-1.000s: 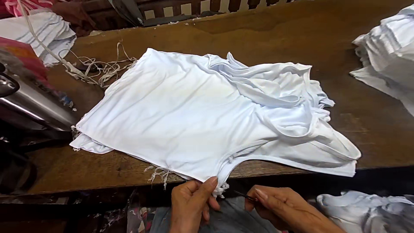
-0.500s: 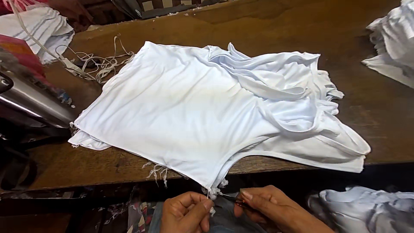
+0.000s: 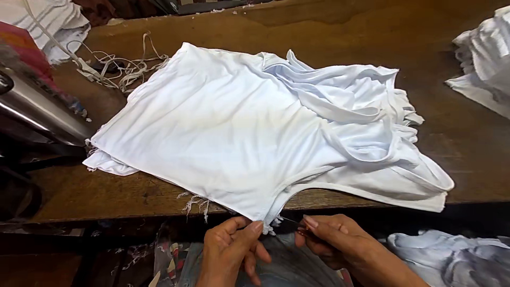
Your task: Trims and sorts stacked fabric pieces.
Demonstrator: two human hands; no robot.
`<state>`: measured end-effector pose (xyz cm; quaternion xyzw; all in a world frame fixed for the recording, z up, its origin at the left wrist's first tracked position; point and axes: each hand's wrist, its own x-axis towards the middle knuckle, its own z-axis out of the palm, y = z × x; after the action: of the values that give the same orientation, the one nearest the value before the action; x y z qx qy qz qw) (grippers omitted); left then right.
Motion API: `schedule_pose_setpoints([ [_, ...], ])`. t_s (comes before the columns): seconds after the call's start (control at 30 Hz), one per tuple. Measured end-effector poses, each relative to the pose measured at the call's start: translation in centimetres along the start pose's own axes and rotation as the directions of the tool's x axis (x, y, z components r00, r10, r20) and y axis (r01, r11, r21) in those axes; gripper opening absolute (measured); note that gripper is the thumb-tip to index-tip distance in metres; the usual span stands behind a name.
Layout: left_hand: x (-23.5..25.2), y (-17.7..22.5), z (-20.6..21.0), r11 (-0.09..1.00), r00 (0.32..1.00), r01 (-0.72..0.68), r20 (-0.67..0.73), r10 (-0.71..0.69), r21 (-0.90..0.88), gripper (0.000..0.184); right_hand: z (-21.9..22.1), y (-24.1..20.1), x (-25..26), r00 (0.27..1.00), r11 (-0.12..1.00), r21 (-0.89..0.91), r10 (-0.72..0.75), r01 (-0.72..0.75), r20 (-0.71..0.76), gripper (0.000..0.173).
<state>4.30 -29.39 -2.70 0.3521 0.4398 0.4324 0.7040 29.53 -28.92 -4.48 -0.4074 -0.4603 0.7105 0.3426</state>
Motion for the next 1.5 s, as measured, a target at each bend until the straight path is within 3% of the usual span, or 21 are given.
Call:
schedule_pose_setpoints([
  [0.2, 0.9, -0.9, 1.4, 0.999, 0.991, 0.035, -0.128, -0.039, -0.033, 0.018, 0.7, 0.5, -0.6, 1.000, 0.999, -0.041, -0.010, 0.010, -0.002, 0.040],
  [0.43, -1.4, -0.7, 0.0, 0.999, 0.998, 0.009, -0.054, -0.011, -0.035, 0.010, 0.8, 0.5, 0.0, 0.997, 0.998, -0.060, 0.039, -0.036, 0.060, 0.040],
  [0.7, -2.2, -0.9, -0.2, 0.998, 1.000, 0.020, -0.018, -0.021, -0.059, 0.009, 1.7, 0.5, 1.5, 0.968, 0.986, 0.061, 0.141, -0.157, 0.207, 0.040],
  [0.97, -2.2, -1.1, -0.6, 0.998, 1.000, -0.010, 0.015, 0.011, -0.057, 0.008, 2.3, 0.4, 2.1, 0.968, 0.982, 0.098, 0.136, -0.160, 0.212, 0.037],
  [1.2, -2.2, -1.6, -0.8, 0.998, 0.993, -0.061, 0.101, 0.062, -0.015, 0.007, 3.2, 1.0, 2.1, 0.996, 0.999, 0.033, 0.014, -0.018, 0.093, 0.036],
  [1.3, -2.2, -2.2, -0.7, 0.955, 0.985, -0.165, 0.097, 0.145, 0.248, 0.005, 3.4, 1.3, 1.7, 0.992, 0.992, 0.010, -0.127, 0.127, 0.003, 0.039],
  [1.33, -2.2, -2.6, -0.8, 0.901, 0.978, -0.208, 0.099, 0.184, 0.380, 0.004, 3.5, 1.3, 1.5, 0.978, 0.978, -0.041, -0.207, 0.206, -0.027, 0.040],
  [1.4, -2.0, -3.5, -1.5, 0.752, 0.958, -0.284, 0.141, 0.250, 0.595, 0.004, 3.6, 1.3, 1.6, 0.905, 0.870, -0.317, -0.419, 0.378, -0.071, 0.035],
  [1.5, -1.9, -3.4, -2.3, 0.582, 0.930, -0.336, 0.164, 0.329, 0.741, 0.012, 4.3, 1.7, 2.9, 0.740, 0.462, -0.788, -0.672, 0.407, -0.012, 0.041],
])
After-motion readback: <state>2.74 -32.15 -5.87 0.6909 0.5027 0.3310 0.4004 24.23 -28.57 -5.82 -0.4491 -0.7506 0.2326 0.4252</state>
